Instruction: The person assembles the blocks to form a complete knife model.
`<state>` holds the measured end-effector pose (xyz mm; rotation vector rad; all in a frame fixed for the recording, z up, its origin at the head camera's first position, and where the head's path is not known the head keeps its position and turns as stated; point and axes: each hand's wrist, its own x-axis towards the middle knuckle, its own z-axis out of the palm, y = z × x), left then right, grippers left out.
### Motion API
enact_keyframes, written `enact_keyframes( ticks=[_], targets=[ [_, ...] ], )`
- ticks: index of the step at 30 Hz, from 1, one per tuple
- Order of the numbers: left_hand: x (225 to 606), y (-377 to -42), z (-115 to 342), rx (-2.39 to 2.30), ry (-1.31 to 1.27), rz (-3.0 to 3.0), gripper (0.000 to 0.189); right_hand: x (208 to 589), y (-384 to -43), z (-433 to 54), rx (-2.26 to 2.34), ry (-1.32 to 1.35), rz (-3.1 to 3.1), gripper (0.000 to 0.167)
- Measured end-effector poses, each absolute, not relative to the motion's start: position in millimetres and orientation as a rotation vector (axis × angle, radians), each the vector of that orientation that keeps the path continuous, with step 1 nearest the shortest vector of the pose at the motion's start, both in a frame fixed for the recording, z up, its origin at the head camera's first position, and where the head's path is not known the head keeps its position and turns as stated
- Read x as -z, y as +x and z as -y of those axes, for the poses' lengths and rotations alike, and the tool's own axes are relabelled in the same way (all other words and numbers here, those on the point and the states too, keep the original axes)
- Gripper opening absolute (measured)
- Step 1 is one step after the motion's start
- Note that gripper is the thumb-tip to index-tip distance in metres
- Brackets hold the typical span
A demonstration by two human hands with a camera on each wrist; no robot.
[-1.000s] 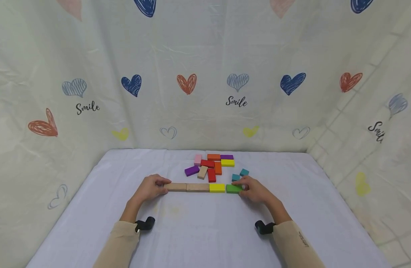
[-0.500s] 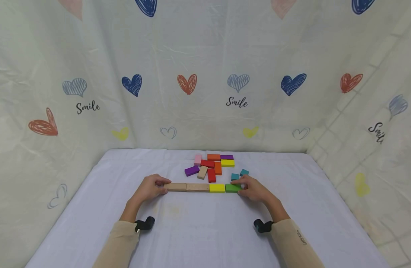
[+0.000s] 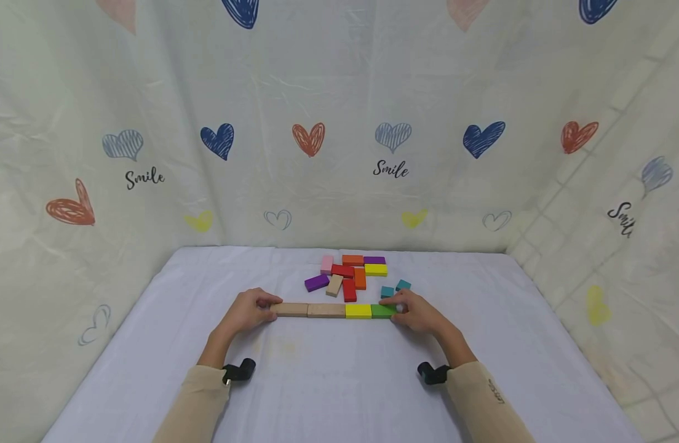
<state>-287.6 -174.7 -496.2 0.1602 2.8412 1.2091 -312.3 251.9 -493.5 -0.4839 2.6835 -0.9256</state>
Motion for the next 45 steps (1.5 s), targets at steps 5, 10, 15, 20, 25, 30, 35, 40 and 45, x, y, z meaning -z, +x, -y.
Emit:
enact_keyframes(
  ticks=[5, 10, 15, 20, 25, 30, 35, 40, 45],
  targets=[
    [496, -287, 175, -1.201, 0.163, -2.846, 0.031, 494, -312, -251, 0.935, -0.465, -2.680, 0.041],
    [495, -287, 175, -1.209, 0.166, -2.850, 0.032, 494, -311, -251, 0.936, -0.456, -2.679, 0.041],
    [495, -287, 175, -1.207, 0.162, -2.851, 0.032, 494, -311, -250, 0.945, -0.457, -2.673, 0.041],
    [495, -286, 176, -1.199, 0.158, -2.855, 0.032, 494, -311, -249, 0.948, -0.454, -2.671, 0.041],
    [495, -286, 176, -1.202, 0.156, -2.853, 0.031, 491, -311, -251, 0.955, -0.466, -2.673, 0.043],
    [496, -286, 176, -1.211, 0.161, -2.850, 0.031, 486, -315, -253, 1.056, -0.409, -2.708, 0.034],
    [497, -287, 175, -1.208, 0.162, -2.850, 0.031, 477, -329, -253, 1.154, -0.388, -2.756, 0.033],
    [497, -287, 175, -1.210, 0.162, -2.847, 0.031, 470, -349, -249, 1.163, -0.406, -2.788, 0.041],
    [497, -287, 176, -1.211, 0.168, -2.846, 0.031, 468, -369, -242, 1.120, -0.345, -2.766, 0.048]
  ],
)
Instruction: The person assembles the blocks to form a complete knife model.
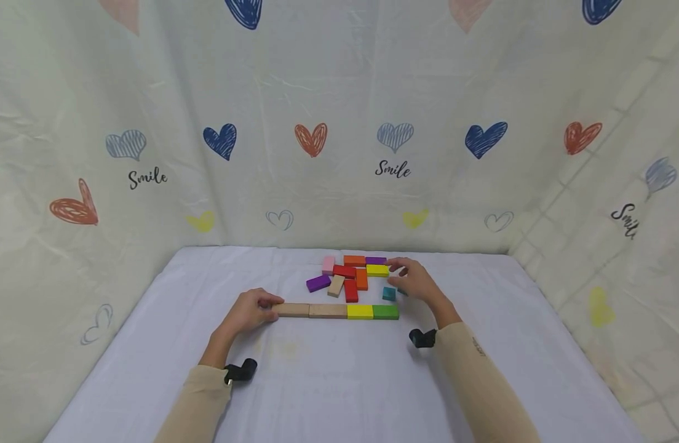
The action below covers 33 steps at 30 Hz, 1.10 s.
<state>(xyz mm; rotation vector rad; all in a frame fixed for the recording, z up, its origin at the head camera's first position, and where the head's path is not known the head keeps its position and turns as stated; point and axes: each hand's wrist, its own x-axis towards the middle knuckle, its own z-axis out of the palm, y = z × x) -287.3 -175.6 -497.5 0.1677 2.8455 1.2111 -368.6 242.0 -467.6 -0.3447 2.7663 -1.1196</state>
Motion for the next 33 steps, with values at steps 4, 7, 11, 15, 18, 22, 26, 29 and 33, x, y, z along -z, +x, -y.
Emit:
enact_keyframes(
  ticks=[4, 7, 11, 15, 18, 22, 26, 29, 33],
  targets=[
    [498, -289, 176, -1.207, 0.171, -2.847, 0.032, 470, -381, -238, 1.086, -0.330, -2.735, 0.050],
    [499, -290, 175, -1.202, 0.178, -2.850, 0.032, 475, -387, -236, 1.071, -0.309, -2.724, 0.050],
    [500, -290, 174, -1.195, 0.179, -2.856, 0.031, 483, -394, -234, 1.028, -0.267, -2.738, 0.049],
    [500, -290, 175, -1.185, 0.179, -2.862, 0.032, 487, -399, -230, 0.970, -0.252, -2.773, 0.047],
    [500, -290, 176, -1.190, 0.172, -2.861, 0.032, 487, -400, -226, 0.938, -0.227, -2.794, 0.046],
    [499, -289, 175, -1.196, 0.164, -2.858, 0.032, 486, -398, -225, 0.904, -0.206, -2.809, 0.044],
    [499, -289, 175, -1.196, 0.167, -2.856, 0.032, 485, -397, -226, 0.887, -0.226, -2.825, 0.044],
    [498, -288, 175, -1.205, 0.165, -2.853, 0.032, 483, -398, -229, 0.883, -0.274, -2.843, 0.044],
    [497, -289, 175, -1.214, 0.158, -2.850, 0.032, 476, -392, -233, 0.904, -0.350, -2.852, 0.043]
  ],
)
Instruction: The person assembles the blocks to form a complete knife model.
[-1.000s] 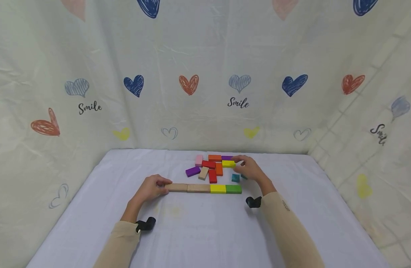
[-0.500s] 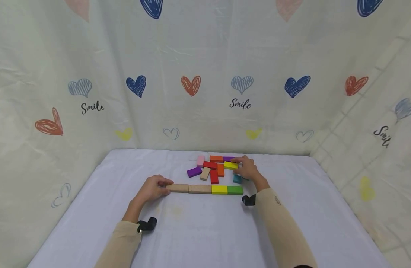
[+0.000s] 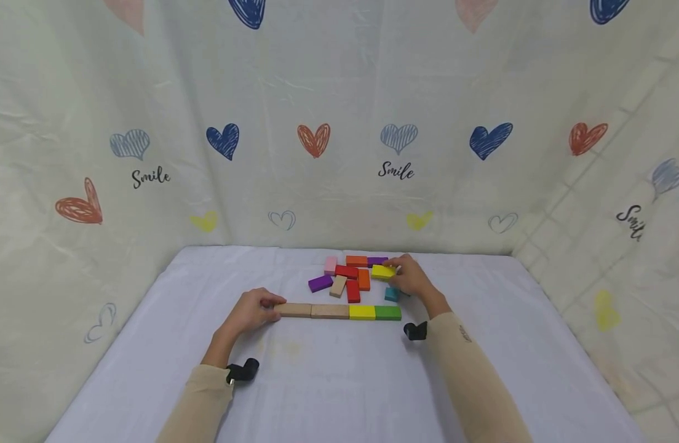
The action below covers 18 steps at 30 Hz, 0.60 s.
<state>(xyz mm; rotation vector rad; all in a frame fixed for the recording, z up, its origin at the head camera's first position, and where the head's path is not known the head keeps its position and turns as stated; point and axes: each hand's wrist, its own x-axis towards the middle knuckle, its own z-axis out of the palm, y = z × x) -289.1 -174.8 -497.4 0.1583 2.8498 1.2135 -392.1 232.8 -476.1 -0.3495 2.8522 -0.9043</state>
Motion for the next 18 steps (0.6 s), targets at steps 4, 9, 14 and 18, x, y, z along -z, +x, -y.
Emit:
enact_keyframes(
  ticks=[4, 9, 14, 18],
  targets=[
    [497, -290, 174, -1.211, 0.159, -2.848, 0.031, 466, -382, -240, 0.908, -0.424, -2.877, 0.041],
    [497, -289, 175, -1.200, 0.159, -2.854, 0.032, 455, -370, -253, 0.939, -0.461, -2.872, 0.041],
    [497, -289, 175, -1.198, 0.148, -2.851, 0.032, 451, -355, -268, 0.966, -0.509, -2.841, 0.041],
    [496, -288, 175, -1.187, 0.157, -2.854, 0.032, 452, -342, -281, 0.972, -0.536, -2.826, 0.040]
  ],
)
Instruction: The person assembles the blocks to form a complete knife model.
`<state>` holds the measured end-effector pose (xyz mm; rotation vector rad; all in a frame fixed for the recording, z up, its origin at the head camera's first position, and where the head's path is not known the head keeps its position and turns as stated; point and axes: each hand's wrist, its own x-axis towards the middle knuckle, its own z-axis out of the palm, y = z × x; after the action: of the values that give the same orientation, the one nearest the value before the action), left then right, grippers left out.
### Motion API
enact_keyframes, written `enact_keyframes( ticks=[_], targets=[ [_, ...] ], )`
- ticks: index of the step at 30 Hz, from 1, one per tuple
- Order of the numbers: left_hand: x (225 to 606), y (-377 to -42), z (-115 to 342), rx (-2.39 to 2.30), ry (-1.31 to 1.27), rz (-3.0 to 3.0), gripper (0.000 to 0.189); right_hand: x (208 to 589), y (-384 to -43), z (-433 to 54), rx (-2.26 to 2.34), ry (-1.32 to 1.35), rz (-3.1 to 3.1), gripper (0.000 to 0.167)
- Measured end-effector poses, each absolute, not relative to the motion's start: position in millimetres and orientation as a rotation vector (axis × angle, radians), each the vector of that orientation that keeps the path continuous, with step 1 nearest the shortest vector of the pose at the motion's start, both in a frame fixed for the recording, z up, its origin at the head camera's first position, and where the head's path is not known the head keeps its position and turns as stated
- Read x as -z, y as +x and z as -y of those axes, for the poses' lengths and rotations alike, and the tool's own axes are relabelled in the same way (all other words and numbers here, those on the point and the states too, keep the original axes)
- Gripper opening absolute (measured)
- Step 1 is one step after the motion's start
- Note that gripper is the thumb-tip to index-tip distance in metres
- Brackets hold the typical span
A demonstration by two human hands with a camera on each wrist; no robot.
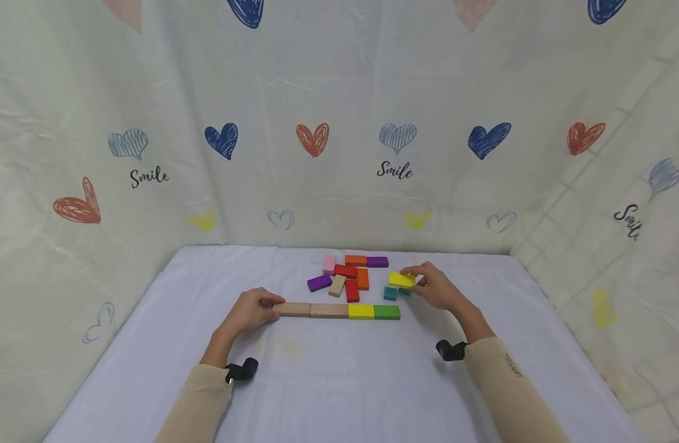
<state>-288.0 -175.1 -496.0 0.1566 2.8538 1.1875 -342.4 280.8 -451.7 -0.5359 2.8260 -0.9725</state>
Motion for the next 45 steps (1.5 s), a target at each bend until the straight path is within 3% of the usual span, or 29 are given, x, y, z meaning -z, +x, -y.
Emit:
enact_keyframes(
  ticks=[16, 45],
  targets=[
    [497, -289, 173, -1.184, 0.128, -2.853, 0.031, 472, -312, -315, 0.942, -0.552, -2.713, 0.038],
    [497, -288, 174, -1.195, 0.144, -2.864, 0.032, 484, -310, -312, 0.949, -0.560, -2.667, 0.037]
  ],
)
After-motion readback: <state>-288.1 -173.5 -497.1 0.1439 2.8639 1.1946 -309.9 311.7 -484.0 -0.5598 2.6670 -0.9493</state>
